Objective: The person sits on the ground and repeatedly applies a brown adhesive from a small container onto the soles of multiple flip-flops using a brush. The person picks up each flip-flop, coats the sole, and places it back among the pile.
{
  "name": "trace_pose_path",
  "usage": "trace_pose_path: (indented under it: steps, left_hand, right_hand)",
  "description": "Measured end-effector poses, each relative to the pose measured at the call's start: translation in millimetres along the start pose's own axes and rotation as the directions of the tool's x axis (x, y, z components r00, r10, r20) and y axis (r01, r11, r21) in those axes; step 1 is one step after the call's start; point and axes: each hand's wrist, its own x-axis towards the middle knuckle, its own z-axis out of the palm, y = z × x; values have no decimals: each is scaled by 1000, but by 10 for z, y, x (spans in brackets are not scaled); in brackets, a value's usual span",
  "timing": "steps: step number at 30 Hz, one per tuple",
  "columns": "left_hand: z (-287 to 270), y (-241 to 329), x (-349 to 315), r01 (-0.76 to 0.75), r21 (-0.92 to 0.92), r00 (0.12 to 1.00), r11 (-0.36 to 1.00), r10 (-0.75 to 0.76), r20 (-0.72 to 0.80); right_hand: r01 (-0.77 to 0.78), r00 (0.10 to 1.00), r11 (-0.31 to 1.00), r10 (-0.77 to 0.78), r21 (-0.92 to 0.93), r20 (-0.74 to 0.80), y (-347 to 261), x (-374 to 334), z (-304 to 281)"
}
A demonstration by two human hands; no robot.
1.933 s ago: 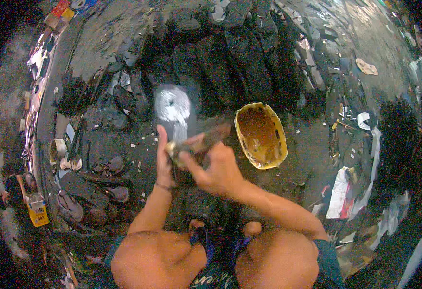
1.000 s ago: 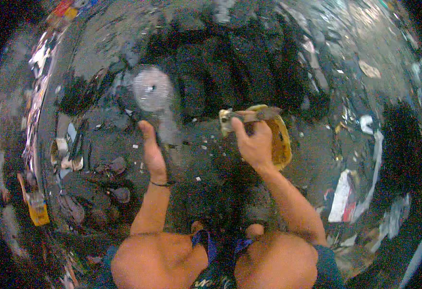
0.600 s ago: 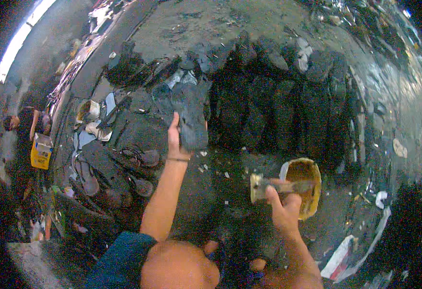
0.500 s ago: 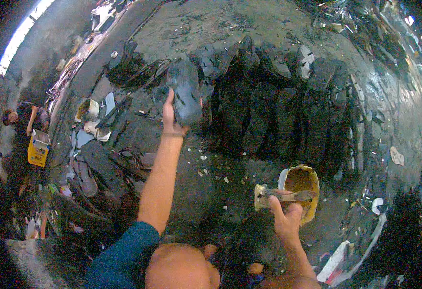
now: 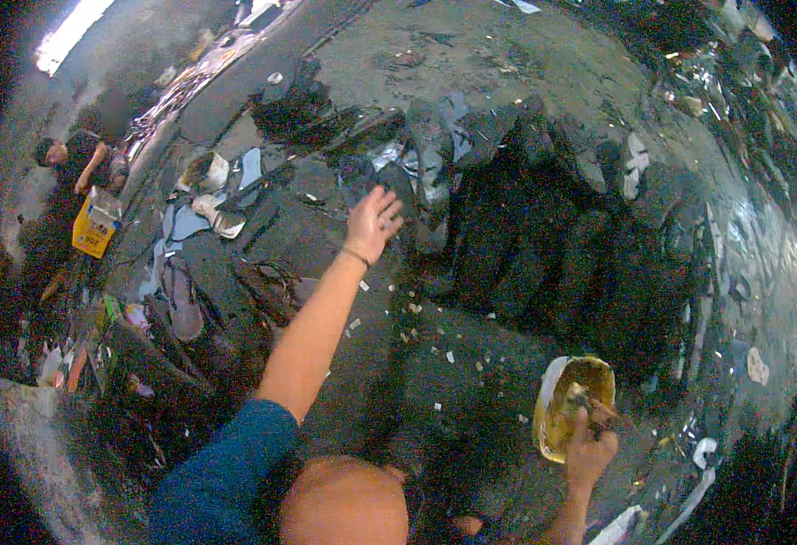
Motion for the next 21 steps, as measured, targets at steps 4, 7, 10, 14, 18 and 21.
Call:
trace_pose_path:
  steps: [4, 7, 10, 14, 18, 21]
  left_hand:
    - [-322, -287, -676, -137, 340, 990, 930, 120, 71]
    - [-717, -449, -1190, -257, 609, 965, 750, 170, 199]
    - [-827, -302, -1496, -295, 777, 956, 556, 172, 240]
    - [-614, 93, -1377, -270, 885, 961, 380, 167, 221]
    - [-481, 536, -1264, -365, 926, 908, -94, 186, 376]
    - [-516, 791, -1174, -332, 933, 911, -140, 210, 356]
  right_hand:
    - [-33, 994, 990, 19, -136, -103, -129, 128, -125]
    - [90, 989, 995, -95, -47, -115, 24, 271, -106]
    - [140, 990, 989, -141, -48, -22, -34, 501, -137]
    - [53, 995, 993, -61, 102, 78, 97, 776, -220]
    - [47, 993, 999, -45, -17, 109, 10, 1152, -561]
    - [85, 996, 995, -85, 56, 6, -292, 1511, -771]
